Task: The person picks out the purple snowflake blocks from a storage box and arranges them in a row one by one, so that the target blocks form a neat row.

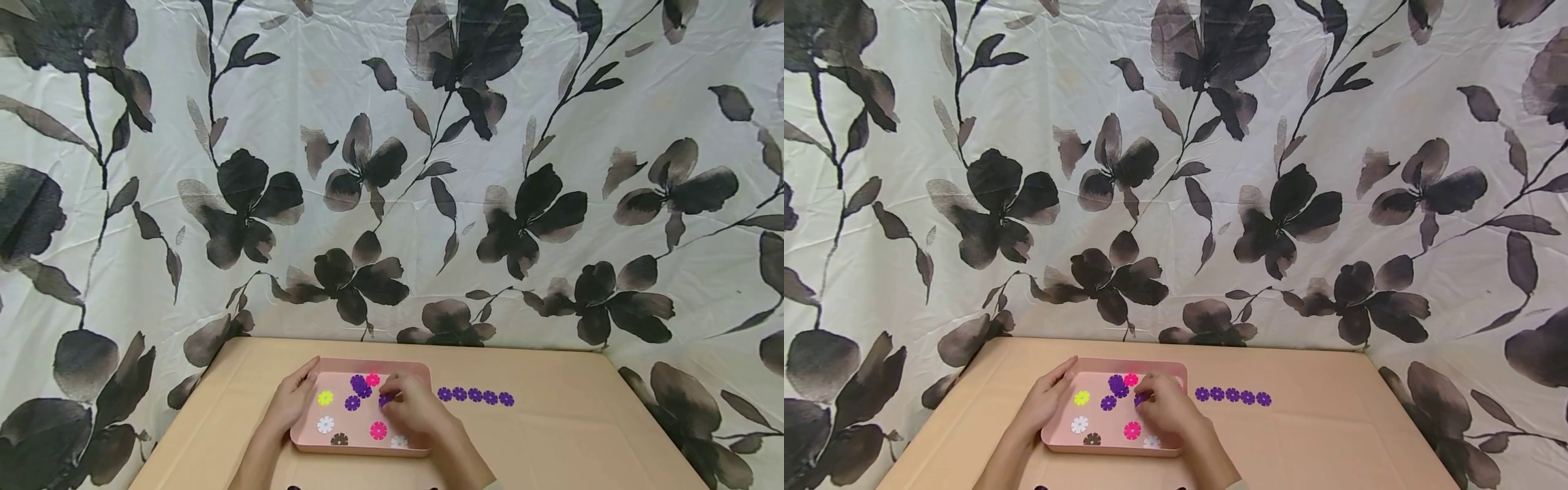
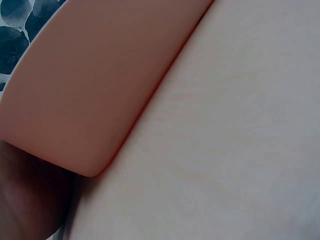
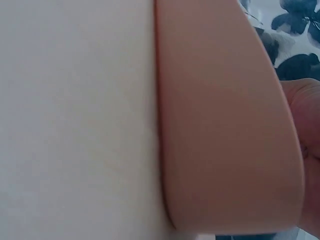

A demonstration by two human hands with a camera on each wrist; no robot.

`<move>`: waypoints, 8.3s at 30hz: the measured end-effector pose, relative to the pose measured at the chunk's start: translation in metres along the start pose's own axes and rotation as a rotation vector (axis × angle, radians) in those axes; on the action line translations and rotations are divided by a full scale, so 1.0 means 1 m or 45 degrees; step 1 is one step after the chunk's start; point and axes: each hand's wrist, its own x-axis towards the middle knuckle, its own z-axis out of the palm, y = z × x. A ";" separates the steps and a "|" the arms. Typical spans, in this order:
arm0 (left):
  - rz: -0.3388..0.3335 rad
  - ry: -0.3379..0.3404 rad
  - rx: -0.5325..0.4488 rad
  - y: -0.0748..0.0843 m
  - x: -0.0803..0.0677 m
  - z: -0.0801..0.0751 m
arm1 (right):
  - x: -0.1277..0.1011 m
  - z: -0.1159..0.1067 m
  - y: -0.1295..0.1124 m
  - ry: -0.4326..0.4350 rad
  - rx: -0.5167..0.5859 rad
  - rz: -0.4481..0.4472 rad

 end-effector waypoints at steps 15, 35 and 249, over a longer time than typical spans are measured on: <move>-0.009 -0.026 -0.027 0.002 -0.003 -0.004 | -0.013 -0.042 0.010 0.163 0.096 0.146; -0.017 -0.011 -0.021 0.001 -0.004 -0.001 | -0.041 -0.093 0.048 0.430 0.066 0.222; 0.022 -0.050 0.013 -0.001 -0.005 -0.010 | -0.035 -0.062 0.028 0.393 0.243 0.173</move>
